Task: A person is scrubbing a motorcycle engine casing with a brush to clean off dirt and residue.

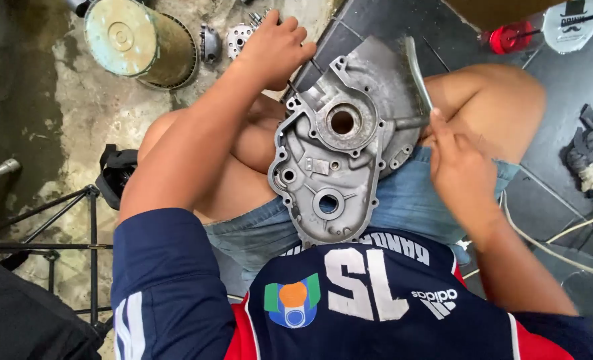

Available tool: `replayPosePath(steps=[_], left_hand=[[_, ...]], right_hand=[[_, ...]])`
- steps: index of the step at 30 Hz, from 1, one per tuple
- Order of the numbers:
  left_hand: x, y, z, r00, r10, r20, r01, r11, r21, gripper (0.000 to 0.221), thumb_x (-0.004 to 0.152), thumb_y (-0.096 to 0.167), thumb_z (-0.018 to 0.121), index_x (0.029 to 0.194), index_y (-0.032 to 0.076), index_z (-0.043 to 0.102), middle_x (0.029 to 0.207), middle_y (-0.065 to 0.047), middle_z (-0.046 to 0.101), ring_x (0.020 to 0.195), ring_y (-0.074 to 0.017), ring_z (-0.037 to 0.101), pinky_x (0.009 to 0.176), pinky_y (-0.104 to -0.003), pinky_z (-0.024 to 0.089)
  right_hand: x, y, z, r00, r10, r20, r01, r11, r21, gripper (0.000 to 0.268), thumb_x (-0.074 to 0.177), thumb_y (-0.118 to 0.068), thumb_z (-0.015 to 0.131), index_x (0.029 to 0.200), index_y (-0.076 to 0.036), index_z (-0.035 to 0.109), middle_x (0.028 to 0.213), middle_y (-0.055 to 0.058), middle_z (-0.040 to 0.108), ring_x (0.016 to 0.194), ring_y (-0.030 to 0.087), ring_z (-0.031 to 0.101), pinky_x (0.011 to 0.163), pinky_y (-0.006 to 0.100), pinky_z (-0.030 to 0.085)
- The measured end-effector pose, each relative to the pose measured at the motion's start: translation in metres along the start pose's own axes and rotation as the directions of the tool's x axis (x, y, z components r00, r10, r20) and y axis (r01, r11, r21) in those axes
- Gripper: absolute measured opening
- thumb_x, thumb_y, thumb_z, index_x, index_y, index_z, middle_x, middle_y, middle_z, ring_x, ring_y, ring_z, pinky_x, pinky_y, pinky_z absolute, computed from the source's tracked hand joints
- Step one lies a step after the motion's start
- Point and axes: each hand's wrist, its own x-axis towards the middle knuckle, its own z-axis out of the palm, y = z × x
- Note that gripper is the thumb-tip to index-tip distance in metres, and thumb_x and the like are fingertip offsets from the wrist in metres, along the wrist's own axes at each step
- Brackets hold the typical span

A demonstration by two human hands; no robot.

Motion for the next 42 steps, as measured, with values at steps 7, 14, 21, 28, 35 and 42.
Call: replayPosePath(steps=[7, 14, 21, 28, 35, 42], left_hand=[[-0.006, -0.003, -0.003, 0.998, -0.023, 0.063, 0.025, 1.0, -0.017, 0.042, 0.061, 0.017, 0.082, 0.1, 0.022, 0.069, 0.095, -0.004, 0.068, 0.091, -0.0268, 0.058, 0.089, -0.049, 0.04], [-0.003, 0.0, 0.006, 0.999, -0.019, 0.038, 0.021, 0.999, -0.048, 0.039, 0.065, 0.012, 0.078, 0.102, 0.02, 0.069, 0.098, -0.006, 0.067, 0.095, -0.0295, 0.057, 0.089, -0.053, 0.043], [-0.009, -0.002, 0.004, 0.999, -0.018, 0.029, 0.019, 0.998, -0.056, 0.034, 0.07, 0.013, 0.075, 0.102, 0.02, 0.067, 0.096, -0.006, 0.066, 0.094, -0.0282, 0.058, 0.088, -0.045, 0.044], [-0.005, -0.004, 0.009, 1.0, -0.023, 0.019, 0.025, 0.995, -0.095, 0.027, 0.073, 0.016, 0.075, 0.099, 0.021, 0.069, 0.096, -0.005, 0.069, 0.095, -0.0278, 0.058, 0.087, -0.045, 0.043], [0.004, -0.004, 0.008, 0.999, 0.022, 0.032, -0.02, 0.998, -0.06, 0.03, 0.073, 0.017, 0.074, 0.102, 0.022, 0.07, 0.097, -0.005, 0.07, 0.093, -0.027, 0.058, 0.086, -0.045, 0.044], [-0.006, -0.002, 0.007, 0.999, -0.007, 0.052, 0.008, 1.0, -0.028, 0.031, 0.074, 0.017, 0.075, 0.104, 0.019, 0.068, 0.097, -0.006, 0.07, 0.093, -0.0266, 0.059, 0.082, -0.044, 0.046]], right_hand=[[0.041, 0.012, 0.015, 0.985, -0.106, -0.135, 0.109, 0.994, 0.015, 0.052, 0.098, -0.012, 0.075, 0.15, -0.009, 0.067, 0.096, 0.005, 0.076, 0.074, 0.024, 0.07, 0.062, 0.033, 0.054], [0.011, -0.012, 0.002, 0.999, 0.015, -0.036, -0.006, 0.97, 0.242, 0.053, 0.098, -0.006, 0.072, 0.15, -0.003, 0.061, 0.101, 0.015, 0.075, 0.073, 0.033, 0.069, 0.06, 0.041, 0.052], [0.102, -0.023, 0.017, 0.996, -0.08, -0.032, 0.086, 0.959, 0.27, 0.049, 0.1, -0.008, 0.069, 0.149, -0.009, 0.06, 0.09, 0.014, 0.075, 0.062, 0.037, 0.067, 0.053, 0.048, 0.053], [0.066, -0.023, -0.013, 0.991, -0.126, 0.037, 0.102, 0.915, 0.39, 0.056, 0.097, 0.002, 0.067, 0.152, 0.002, 0.055, 0.093, 0.024, 0.071, 0.07, 0.04, 0.066, 0.059, 0.049, 0.05], [0.045, -0.018, -0.028, 0.99, -0.042, 0.138, 0.005, 0.966, 0.257, 0.051, 0.099, -0.01, 0.069, 0.149, -0.01, 0.063, 0.096, 0.013, 0.075, 0.07, 0.035, 0.068, 0.06, 0.044, 0.053], [0.116, -0.045, 0.004, 0.99, -0.114, 0.082, 0.098, 0.978, 0.184, 0.054, 0.1, -0.013, 0.064, 0.153, -0.011, 0.055, 0.085, 0.018, 0.07, 0.056, 0.039, 0.066, 0.048, 0.049, 0.053]])
